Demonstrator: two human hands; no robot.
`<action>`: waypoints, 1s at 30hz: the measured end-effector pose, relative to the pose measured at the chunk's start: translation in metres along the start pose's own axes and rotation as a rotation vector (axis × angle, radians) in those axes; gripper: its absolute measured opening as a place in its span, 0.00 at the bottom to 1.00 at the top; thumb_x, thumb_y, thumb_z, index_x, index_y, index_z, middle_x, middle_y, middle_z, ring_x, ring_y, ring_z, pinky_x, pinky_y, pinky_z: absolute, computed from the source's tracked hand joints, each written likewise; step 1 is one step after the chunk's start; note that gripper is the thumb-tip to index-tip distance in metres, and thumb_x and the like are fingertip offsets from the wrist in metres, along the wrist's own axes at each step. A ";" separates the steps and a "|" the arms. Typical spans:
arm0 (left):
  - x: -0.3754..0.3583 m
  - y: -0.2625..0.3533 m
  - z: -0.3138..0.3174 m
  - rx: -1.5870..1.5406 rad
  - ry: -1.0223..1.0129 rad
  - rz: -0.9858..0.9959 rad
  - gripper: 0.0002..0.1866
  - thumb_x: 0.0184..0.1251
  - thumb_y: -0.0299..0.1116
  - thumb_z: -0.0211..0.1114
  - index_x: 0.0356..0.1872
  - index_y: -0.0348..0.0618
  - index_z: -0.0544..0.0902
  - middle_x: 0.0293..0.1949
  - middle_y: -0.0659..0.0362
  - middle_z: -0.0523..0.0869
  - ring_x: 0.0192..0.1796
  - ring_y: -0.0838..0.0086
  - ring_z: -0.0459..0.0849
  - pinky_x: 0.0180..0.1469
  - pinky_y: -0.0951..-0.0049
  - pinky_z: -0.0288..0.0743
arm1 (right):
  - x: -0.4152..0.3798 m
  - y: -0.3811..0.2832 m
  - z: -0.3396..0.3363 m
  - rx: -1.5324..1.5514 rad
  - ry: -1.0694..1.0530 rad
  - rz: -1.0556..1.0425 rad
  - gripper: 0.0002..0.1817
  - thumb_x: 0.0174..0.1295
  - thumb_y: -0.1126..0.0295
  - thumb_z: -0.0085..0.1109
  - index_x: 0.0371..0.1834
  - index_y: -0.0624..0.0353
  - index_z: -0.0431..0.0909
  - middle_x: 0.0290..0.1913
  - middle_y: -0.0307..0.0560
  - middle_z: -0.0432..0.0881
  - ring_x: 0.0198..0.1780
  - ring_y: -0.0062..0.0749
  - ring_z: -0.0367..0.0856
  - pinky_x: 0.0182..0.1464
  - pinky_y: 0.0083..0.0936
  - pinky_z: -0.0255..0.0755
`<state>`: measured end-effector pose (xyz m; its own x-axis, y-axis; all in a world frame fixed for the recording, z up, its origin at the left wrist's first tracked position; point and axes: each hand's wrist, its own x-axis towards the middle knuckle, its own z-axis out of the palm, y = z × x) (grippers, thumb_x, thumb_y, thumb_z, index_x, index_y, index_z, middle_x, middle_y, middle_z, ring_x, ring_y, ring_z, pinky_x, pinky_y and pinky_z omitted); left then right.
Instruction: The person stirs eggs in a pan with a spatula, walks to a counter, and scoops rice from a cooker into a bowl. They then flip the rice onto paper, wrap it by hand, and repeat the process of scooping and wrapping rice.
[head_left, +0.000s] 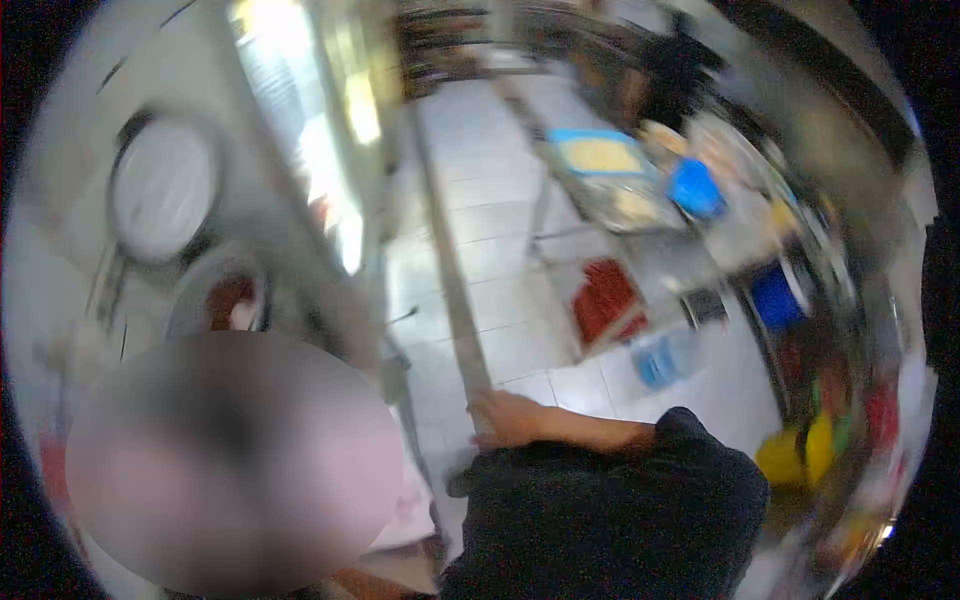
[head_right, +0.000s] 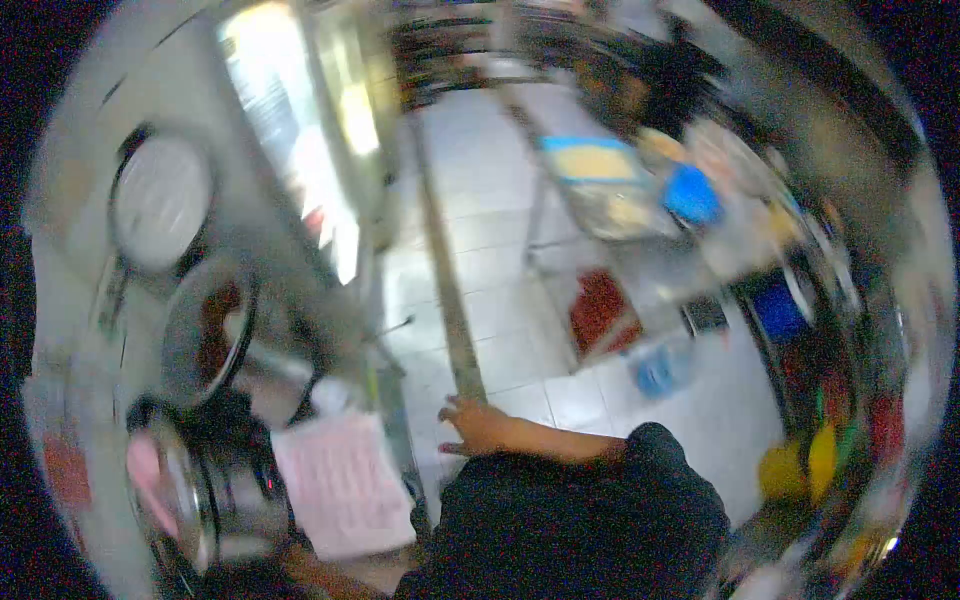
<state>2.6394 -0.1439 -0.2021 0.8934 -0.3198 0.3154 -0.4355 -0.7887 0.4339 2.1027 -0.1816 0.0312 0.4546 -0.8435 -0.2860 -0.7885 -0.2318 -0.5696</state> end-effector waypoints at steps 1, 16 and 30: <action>-0.007 0.015 0.000 -0.004 0.023 0.039 0.17 0.56 0.30 0.63 0.47 0.37 0.76 0.39 0.54 0.79 0.41 0.62 0.77 0.46 0.65 0.72 | -0.022 0.015 0.005 0.018 0.025 0.081 0.34 0.56 0.46 0.59 0.57 0.61 0.69 0.65 0.68 0.62 0.61 0.60 0.68 0.63 0.45 0.64; -0.347 0.205 -0.042 -0.795 -0.743 0.695 0.16 0.61 0.32 0.59 0.48 0.36 0.76 0.42 0.56 0.82 0.42 0.64 0.80 0.47 0.66 0.73 | -0.476 0.277 0.022 0.286 0.340 0.875 0.37 0.58 0.49 0.59 0.66 0.58 0.61 0.68 0.66 0.58 0.61 0.64 0.67 0.62 0.48 0.65; -0.879 0.393 -0.135 0.590 -1.246 2.097 0.35 0.58 0.63 0.55 0.57 0.45 0.77 0.49 0.47 0.83 0.57 0.55 0.78 0.61 0.63 0.69 | -0.770 0.650 0.097 0.928 1.622 0.633 0.16 0.60 0.69 0.54 0.50 0.61 0.76 0.46 0.46 0.80 0.49 0.31 0.78 0.52 0.28 0.72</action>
<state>1.6678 -0.1013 -0.1950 -0.6832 -0.3375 -0.6476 -0.5395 0.8309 0.1362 1.2803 0.3643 -0.1932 -0.9215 -0.3873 -0.0294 0.0085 0.0557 -0.9984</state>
